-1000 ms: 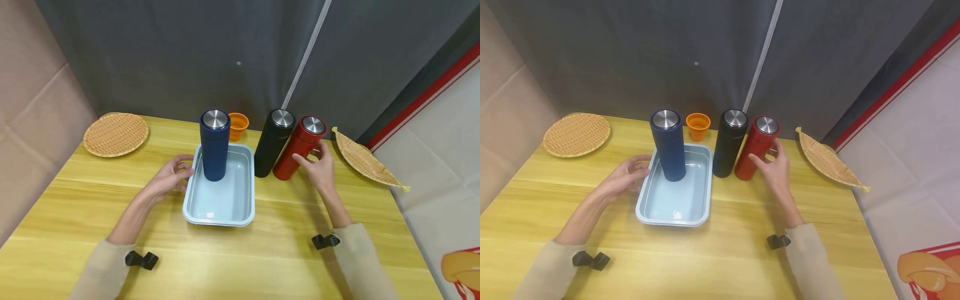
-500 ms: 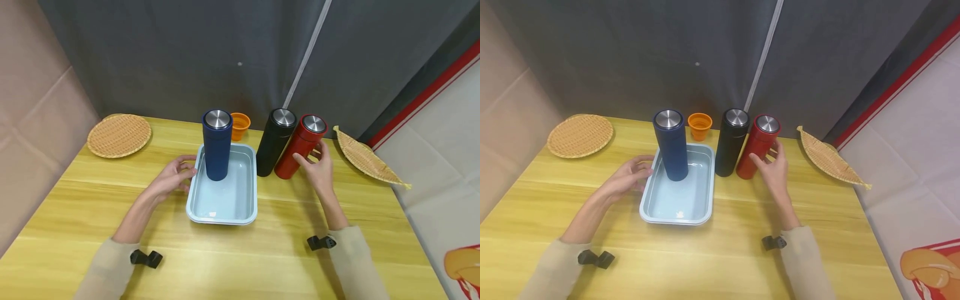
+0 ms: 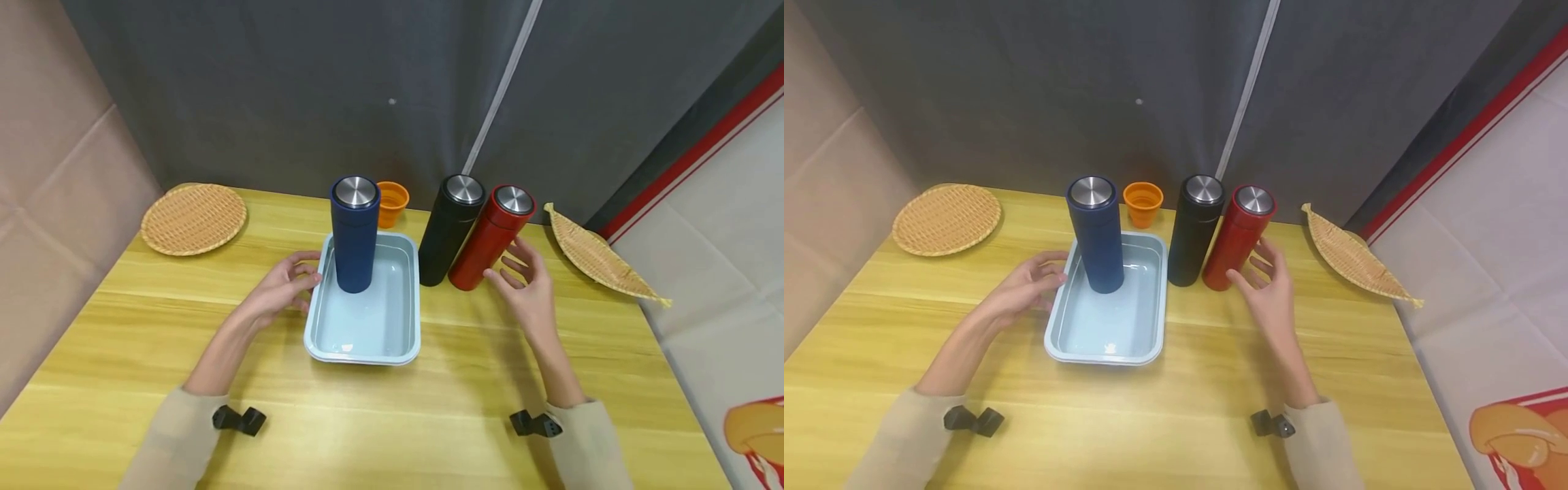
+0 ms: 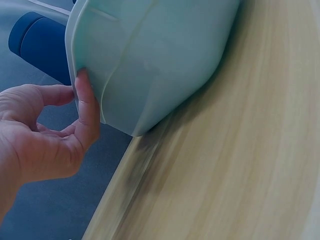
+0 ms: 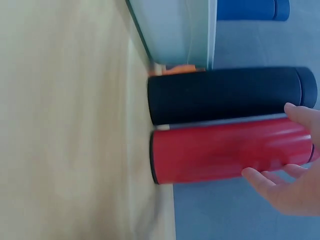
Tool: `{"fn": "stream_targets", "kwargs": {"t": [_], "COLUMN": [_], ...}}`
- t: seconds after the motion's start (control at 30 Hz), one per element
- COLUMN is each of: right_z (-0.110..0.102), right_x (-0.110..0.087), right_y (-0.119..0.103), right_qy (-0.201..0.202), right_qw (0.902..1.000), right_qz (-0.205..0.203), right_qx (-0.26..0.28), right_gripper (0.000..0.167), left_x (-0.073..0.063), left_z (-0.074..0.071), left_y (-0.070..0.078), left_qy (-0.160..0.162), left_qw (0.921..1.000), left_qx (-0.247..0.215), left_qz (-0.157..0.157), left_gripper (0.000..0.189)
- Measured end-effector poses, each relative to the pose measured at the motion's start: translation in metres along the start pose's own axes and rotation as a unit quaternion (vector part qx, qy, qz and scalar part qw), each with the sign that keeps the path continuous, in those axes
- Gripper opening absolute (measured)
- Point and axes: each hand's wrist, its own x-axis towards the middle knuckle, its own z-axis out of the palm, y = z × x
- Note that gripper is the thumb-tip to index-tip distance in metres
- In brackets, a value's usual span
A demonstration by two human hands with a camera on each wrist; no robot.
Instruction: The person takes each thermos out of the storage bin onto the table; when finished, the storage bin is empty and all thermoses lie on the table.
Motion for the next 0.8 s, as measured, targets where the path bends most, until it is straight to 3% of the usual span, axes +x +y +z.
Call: {"fn": "stream_targets", "kwargs": {"t": [0.3, 0.6, 0.8], "right_z": [0.021, 0.056, 0.078], "right_x": [-0.029, -0.028, -0.024], "right_y": [-0.009, -0.031, -0.045], "right_qy": [-0.054, -0.128, -0.161], "right_qw": [0.9977, 0.9891, 0.9847], "right_qz": [-0.021, -0.055, -0.062], "right_qx": [0.034, 0.049, 0.024], "right_gripper": [0.066, 0.063, 0.064], "left_x": [-0.002, -0.001, -0.001], "left_z": [-0.003, -0.003, 0.001], "left_y": [0.001, 0.001, 0.001], "left_qy": [0.005, 0.010, 0.009], "left_qw": [1.0000, 0.9999, 0.9999], "left_qx": [0.007, 0.009, 0.008], "left_qz": [0.002, 0.002, -0.001], "left_gripper": [0.056, 0.056, 0.055]}}
